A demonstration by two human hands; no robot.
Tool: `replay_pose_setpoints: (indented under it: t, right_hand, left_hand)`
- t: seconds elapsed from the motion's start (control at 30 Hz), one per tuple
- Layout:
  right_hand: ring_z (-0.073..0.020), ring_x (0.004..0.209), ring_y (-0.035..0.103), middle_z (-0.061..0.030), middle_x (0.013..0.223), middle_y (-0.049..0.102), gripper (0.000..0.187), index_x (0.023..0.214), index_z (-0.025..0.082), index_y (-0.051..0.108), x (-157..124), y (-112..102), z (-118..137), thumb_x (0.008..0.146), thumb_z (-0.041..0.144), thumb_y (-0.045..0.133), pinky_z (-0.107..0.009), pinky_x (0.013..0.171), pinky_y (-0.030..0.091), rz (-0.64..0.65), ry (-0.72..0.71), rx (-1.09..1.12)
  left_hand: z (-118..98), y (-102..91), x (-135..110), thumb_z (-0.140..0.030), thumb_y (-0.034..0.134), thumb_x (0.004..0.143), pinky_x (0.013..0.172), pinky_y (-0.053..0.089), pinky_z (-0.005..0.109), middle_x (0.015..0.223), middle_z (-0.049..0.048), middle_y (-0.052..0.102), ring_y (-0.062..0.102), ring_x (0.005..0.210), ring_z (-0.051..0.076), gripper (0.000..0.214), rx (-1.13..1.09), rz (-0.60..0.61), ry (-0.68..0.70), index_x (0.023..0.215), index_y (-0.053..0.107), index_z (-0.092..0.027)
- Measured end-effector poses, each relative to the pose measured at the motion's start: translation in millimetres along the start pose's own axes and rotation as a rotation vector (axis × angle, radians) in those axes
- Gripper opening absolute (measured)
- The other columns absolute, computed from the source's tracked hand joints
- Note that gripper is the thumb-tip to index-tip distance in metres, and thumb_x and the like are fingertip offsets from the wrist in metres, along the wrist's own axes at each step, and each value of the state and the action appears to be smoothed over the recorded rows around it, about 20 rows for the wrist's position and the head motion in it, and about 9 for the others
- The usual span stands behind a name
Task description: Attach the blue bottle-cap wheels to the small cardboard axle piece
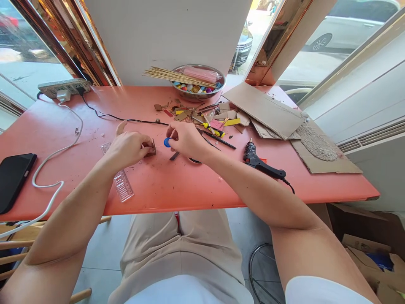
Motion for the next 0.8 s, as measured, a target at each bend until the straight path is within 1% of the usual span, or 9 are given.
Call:
replay_pose_setpoints:
  t: [0.07,0.13,0.2,0.27,0.4,0.5,0.6,0.73,0.8]
  right_hand:
    - [-0.0155,0.059,0.075,0.0038,0.068,0.074,0.025,0.079,0.022,0.061,-1.1,-3.1,-0.2,0.076,-0.002,0.065,-0.026,0.069,0.058,-0.034,0.022,0.063]
    - [-0.0159,0.060,0.076,0.0031,0.069,0.075,0.026,0.079,0.022,0.062,-4.4,-6.3,0.7,0.075,-0.004,0.065,-0.026,0.069,0.059,-0.061,0.054,0.077]
    - [-0.0168,0.062,0.077,0.0023,0.071,0.077,0.025,0.079,0.021,0.065,-9.5,-9.5,2.8,0.074,-0.004,0.065,-0.027,0.069,0.059,-0.092,0.059,0.051]
    - [-0.0183,0.066,0.078,0.0010,0.072,0.078,0.022,0.079,0.021,0.068,-15.1,-12.3,5.9,0.074,-0.001,0.067,-0.028,0.071,0.060,-0.143,0.025,-0.001]
    - [-0.0202,0.074,0.079,-0.0018,0.078,0.082,0.014,0.080,0.021,0.075,-24.0,-14.4,12.4,0.078,0.008,0.069,-0.030,0.073,0.062,-0.225,-0.060,-0.057]
    - [-0.0198,0.075,0.079,-0.0028,0.081,0.083,0.013,0.084,0.020,0.078,-27.8,-13.6,15.9,0.081,0.011,0.070,-0.031,0.075,0.063,-0.230,-0.096,-0.045]
    - [-0.0205,0.077,0.079,-0.0040,0.085,0.084,0.010,0.089,0.020,0.080,-30.4,-12.3,16.4,0.083,0.016,0.073,-0.033,0.077,0.065,-0.221,-0.113,-0.018]
    - [-0.0217,0.080,0.080,-0.0063,0.093,0.085,0.013,0.099,0.020,0.082,-36.6,-8.9,15.4,0.088,0.023,0.075,-0.035,0.080,0.067,-0.220,-0.107,0.038]
    - [-0.0224,0.084,0.081,-0.0072,0.097,0.085,0.016,0.104,0.019,0.082,-43.3,-5.9,16.9,0.091,0.023,0.073,-0.036,0.083,0.067,-0.240,-0.113,0.019]
  left_hand:
    - [-3.8,-3.4,0.3,-0.023,0.066,0.073,0.132,0.020,0.070,0.051,-0.0055,0.064,0.067,0.063,0.022,0.019,-0.028,-0.049,0.003,0.056,0.069,-0.031]
    - [-9.1,-7.9,-0.6,-0.025,0.066,0.076,0.132,0.022,0.071,0.053,-0.0057,0.066,0.063,0.060,0.020,0.020,-0.079,-0.090,-0.013,0.058,0.070,-0.030]
    - [-15.9,-12.1,-2.6,-0.028,0.066,0.079,0.130,0.024,0.073,0.056,-0.0056,0.068,0.062,0.058,0.018,0.019,-0.147,-0.109,-0.014,0.061,0.072,-0.029]
    - [-23.7,-14.4,-5.1,-0.029,0.067,0.081,0.130,0.024,0.074,0.058,-0.0055,0.070,0.063,0.060,0.018,0.019,-0.200,-0.114,0.016,0.063,0.073,-0.028]
    - [-37.6,-12.6,-9.7,-0.027,0.066,0.082,0.132,0.016,0.075,0.062,-0.0054,0.072,0.067,0.065,0.020,0.020,-0.201,-0.098,0.060,0.063,0.074,-0.028]
    - [-42.1,-10.0,-11.6,-0.025,0.064,0.082,0.136,0.008,0.072,0.062,-0.0062,0.072,0.068,0.069,0.020,0.022,-0.164,-0.098,0.056,0.064,0.075,-0.030]
    - [-41.9,-9.7,-12.3,-0.027,0.063,0.082,0.137,0.000,0.070,0.063,-0.0064,0.072,0.068,0.071,0.021,0.022,-0.122,-0.133,0.048,0.063,0.075,-0.031]
    - [-41.1,-10.3,-13.0,-0.030,0.063,0.083,0.137,0.000,0.069,0.063,-0.0058,0.072,0.070,0.075,0.022,0.023,-0.104,-0.139,0.050,0.065,0.076,-0.032]
    - [-41.9,-10.0,-13.6,-0.028,0.064,0.083,0.138,0.001,0.068,0.064,-0.0054,0.072,0.071,0.078,0.023,0.023,-0.115,-0.123,0.058,0.065,0.076,-0.032]
Point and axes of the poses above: each hand's wrist, its own x-axis towards the middle knuckle, its own y-axis out of the palm, z = x × y, the point moved 1 cm from there along x, towards the middle knuckle
